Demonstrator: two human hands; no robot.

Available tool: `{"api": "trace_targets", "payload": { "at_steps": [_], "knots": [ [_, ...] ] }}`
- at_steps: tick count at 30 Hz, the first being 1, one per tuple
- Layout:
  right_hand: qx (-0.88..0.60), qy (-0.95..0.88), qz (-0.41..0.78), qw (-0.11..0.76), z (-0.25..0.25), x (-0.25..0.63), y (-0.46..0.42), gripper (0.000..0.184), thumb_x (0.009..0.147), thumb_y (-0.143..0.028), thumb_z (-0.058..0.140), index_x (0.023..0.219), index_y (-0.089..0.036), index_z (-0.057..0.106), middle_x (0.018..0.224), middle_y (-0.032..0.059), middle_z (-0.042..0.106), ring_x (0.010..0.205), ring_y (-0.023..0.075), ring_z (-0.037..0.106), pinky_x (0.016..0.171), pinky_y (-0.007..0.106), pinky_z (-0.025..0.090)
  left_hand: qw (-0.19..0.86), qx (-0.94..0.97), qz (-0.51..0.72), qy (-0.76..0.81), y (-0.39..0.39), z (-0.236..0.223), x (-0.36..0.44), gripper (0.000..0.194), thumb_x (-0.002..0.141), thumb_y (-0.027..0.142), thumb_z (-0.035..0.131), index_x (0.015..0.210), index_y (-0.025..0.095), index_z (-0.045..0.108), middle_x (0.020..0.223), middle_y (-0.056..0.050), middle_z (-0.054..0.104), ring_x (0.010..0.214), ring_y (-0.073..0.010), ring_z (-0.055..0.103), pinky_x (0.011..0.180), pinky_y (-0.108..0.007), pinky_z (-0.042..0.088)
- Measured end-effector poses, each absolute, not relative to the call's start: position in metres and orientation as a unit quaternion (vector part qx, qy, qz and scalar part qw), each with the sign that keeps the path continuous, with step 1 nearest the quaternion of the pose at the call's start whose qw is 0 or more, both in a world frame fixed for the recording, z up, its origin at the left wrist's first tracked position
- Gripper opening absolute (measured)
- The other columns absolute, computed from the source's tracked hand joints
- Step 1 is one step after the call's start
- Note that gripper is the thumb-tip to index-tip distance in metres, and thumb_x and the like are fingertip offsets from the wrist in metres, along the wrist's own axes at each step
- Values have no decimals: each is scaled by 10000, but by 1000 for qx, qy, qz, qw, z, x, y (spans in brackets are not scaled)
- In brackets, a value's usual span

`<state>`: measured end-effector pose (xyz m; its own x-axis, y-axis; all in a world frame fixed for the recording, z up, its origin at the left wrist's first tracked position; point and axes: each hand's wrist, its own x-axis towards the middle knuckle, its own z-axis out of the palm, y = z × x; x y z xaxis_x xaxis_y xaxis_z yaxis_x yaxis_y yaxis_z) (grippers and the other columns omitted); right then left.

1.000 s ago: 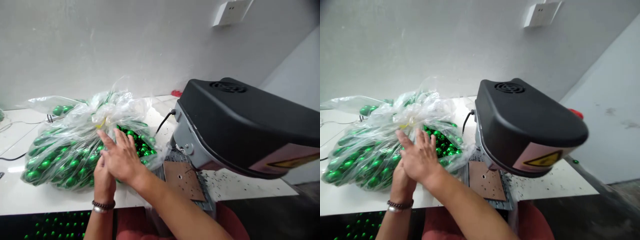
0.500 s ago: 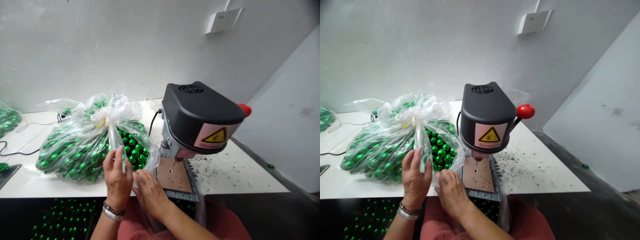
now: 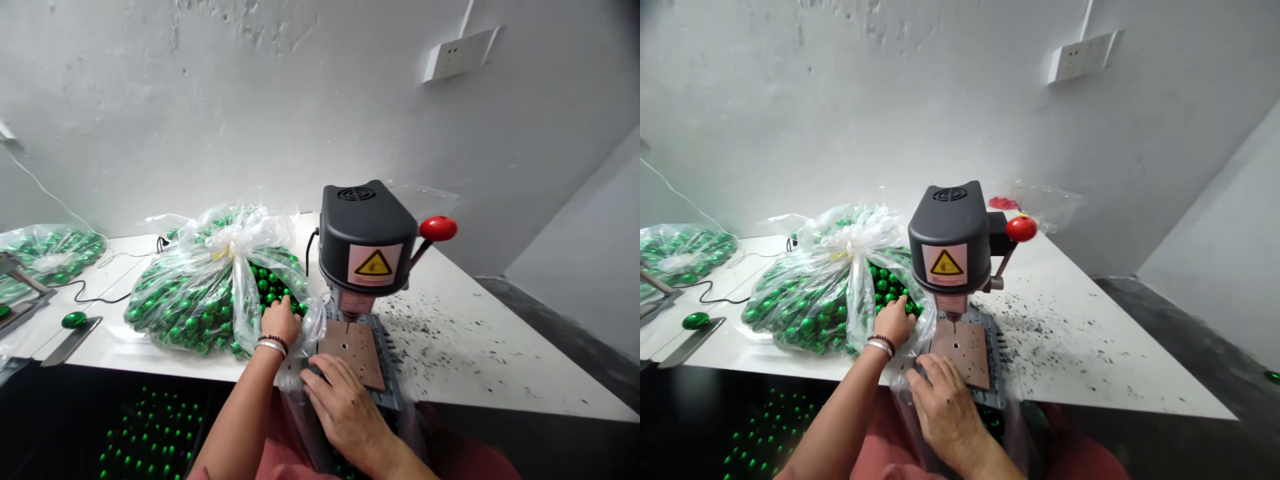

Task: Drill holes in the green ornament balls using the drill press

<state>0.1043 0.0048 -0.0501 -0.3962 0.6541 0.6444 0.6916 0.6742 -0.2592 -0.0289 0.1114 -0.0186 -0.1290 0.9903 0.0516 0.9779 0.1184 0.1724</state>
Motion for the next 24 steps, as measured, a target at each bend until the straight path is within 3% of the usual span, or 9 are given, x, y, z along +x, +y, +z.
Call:
{"api": "trace_targets", "payload": {
  "at_steps": [3,6,10,12,15,19,24],
  "knots": [
    [-391,-842,-7,371,-47,103,-1,243,763,-145,478,970,-218,583,1028,61,564,991,173,502,874,379,463,52,653,162,738,108,-14,-35,400,757,283,475,1126,145,545,1019,-150,607,940,-249,584,807,-349,428],
    [-381,-849,14,366,-45,104,-8,235,761,-139,481,958,-215,586,1018,59,561,999,167,493,876,369,460,116,611,337,707,100,-4,-40,442,764,350,493,1147,131,522,1019,-131,609,964,-229,566,824,-337,423],
    [-391,-846,31,361,-41,114,-12,201,778,-170,477,936,-214,593,1012,53,565,990,159,497,884,353,456,439,457,539,555,71,14,-38,455,740,405,532,1117,155,488,848,-32,599,649,-120,576,572,-239,434],
    [-406,-837,42,364,-38,121,-11,188,792,-190,468,926,-214,597,996,53,571,964,151,508,870,339,459,581,397,539,463,53,20,-29,412,707,349,590,1059,153,502,833,-25,590,639,-102,574,528,-201,400],
    [-444,-809,60,380,-34,135,-9,192,809,-195,449,935,-217,593,939,40,593,903,123,529,832,292,469,682,357,502,394,33,16,-12,396,676,282,634,1030,151,516,854,-46,596,718,-131,597,509,-181,372],
    [-503,-759,80,407,-36,157,-6,202,822,-196,429,947,-201,588,891,36,623,856,104,554,791,246,475,641,419,452,457,28,-8,7,450,680,334,635,1080,157,531,834,-40,615,703,-133,582,566,-221,417],
    [-551,-719,96,412,-46,183,-4,207,823,-197,424,930,-204,600,859,27,640,826,99,578,759,228,478,289,633,331,637,49,-33,14,403,668,318,632,1041,171,590,972,-68,637,906,-209,577,824,-351,435]
  ]
}}
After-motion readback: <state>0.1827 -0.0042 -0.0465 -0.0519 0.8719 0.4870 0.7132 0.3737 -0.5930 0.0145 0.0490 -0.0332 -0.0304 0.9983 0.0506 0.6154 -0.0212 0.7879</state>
